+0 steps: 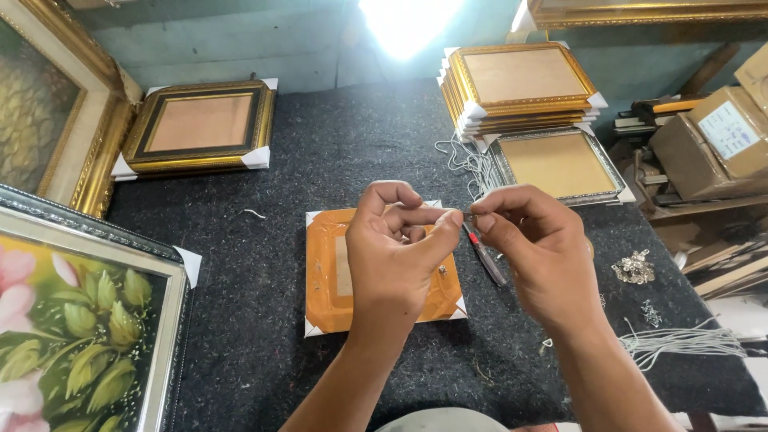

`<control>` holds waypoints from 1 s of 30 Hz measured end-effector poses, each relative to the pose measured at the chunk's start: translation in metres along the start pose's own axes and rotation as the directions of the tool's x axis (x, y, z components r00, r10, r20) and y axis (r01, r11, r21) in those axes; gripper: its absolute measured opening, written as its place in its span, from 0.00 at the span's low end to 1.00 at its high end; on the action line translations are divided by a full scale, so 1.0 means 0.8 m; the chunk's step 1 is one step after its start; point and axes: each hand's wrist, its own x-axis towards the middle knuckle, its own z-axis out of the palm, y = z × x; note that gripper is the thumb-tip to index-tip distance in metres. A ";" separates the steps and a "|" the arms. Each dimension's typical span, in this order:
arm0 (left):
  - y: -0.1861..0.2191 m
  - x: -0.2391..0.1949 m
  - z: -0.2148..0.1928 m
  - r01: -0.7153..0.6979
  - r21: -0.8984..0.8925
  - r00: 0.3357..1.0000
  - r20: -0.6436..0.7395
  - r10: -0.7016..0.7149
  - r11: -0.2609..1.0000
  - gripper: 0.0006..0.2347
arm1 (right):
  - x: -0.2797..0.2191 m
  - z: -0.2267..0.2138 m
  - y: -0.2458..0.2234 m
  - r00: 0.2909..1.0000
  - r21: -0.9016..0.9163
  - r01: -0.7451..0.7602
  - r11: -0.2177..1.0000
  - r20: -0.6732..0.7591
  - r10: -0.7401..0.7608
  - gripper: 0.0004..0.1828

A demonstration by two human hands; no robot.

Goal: Attaching metal hanging hooks to the back of wooden picture frames using a manual screwdriver.

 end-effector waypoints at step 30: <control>0.019 0.013 -0.014 0.241 0.058 0.948 0.201 -0.248 0.969 0.16 | -0.002 0.000 0.017 0.953 0.544 -0.237 0.805 0.290 0.084 0.06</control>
